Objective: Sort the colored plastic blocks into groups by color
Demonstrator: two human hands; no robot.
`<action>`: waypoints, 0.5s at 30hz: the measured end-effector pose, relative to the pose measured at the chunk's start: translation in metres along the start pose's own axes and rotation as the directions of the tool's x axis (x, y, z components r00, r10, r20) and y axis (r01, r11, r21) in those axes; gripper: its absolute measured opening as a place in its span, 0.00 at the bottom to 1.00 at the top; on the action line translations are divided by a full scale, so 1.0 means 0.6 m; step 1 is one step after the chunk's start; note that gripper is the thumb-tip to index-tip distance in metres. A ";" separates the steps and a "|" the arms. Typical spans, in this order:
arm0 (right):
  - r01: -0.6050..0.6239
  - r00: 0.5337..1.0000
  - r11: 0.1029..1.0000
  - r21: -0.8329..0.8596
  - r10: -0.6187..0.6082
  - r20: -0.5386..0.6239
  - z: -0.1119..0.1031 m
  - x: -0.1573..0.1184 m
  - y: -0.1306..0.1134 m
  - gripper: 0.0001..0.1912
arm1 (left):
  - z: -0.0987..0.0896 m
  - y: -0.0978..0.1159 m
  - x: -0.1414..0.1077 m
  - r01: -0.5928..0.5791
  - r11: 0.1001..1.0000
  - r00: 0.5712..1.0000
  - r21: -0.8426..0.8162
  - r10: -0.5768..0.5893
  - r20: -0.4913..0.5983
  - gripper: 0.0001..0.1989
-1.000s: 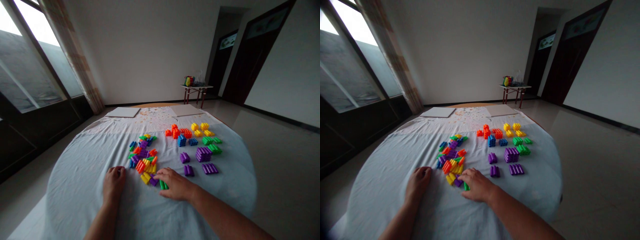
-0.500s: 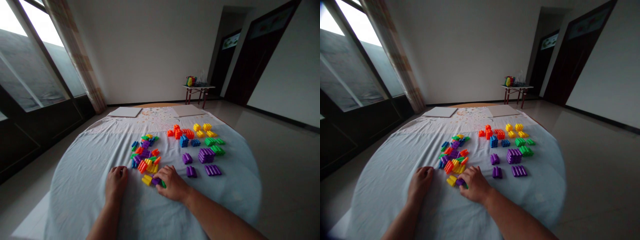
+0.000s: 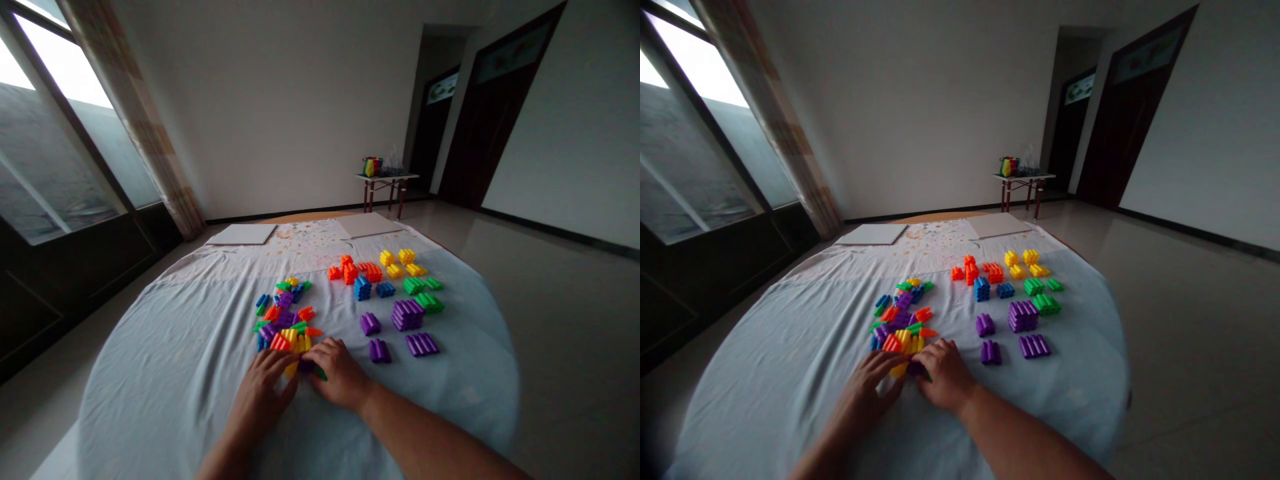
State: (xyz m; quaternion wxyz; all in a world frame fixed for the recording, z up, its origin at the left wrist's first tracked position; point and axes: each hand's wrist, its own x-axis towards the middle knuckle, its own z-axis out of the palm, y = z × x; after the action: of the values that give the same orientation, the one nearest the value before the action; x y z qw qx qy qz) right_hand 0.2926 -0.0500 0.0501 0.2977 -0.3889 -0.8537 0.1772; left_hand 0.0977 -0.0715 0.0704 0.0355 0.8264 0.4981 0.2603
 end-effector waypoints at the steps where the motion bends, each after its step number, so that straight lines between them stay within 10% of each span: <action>1: -0.002 1.000 1.000 0.002 0.002 -0.001 0.000 0.001 0.000 0.15 | 0.004 0.003 0.002 -0.021 0.999 0.998 0.025 0.020 0.052 0.15; 10: -0.043 0.997 0.999 -0.011 0.043 -0.065 0.001 0.000 0.009 0.16 | 0.012 -0.059 0.000 0.192 0.979 0.980 -0.068 -0.194 -0.036 0.14; 15: 0.046 0.987 0.996 0.076 -0.034 -0.158 -0.022 0.004 -0.007 0.27 | -0.019 -0.028 0.018 0.367 0.842 0.868 -0.396 -0.463 -0.180 0.22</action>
State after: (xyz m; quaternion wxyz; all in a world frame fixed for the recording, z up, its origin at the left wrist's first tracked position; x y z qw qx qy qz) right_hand 0.2976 -0.0499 0.0635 0.3825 -0.3722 -0.8276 0.1740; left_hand 0.0830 -0.0563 0.0789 0.1696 0.6346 0.6123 0.4401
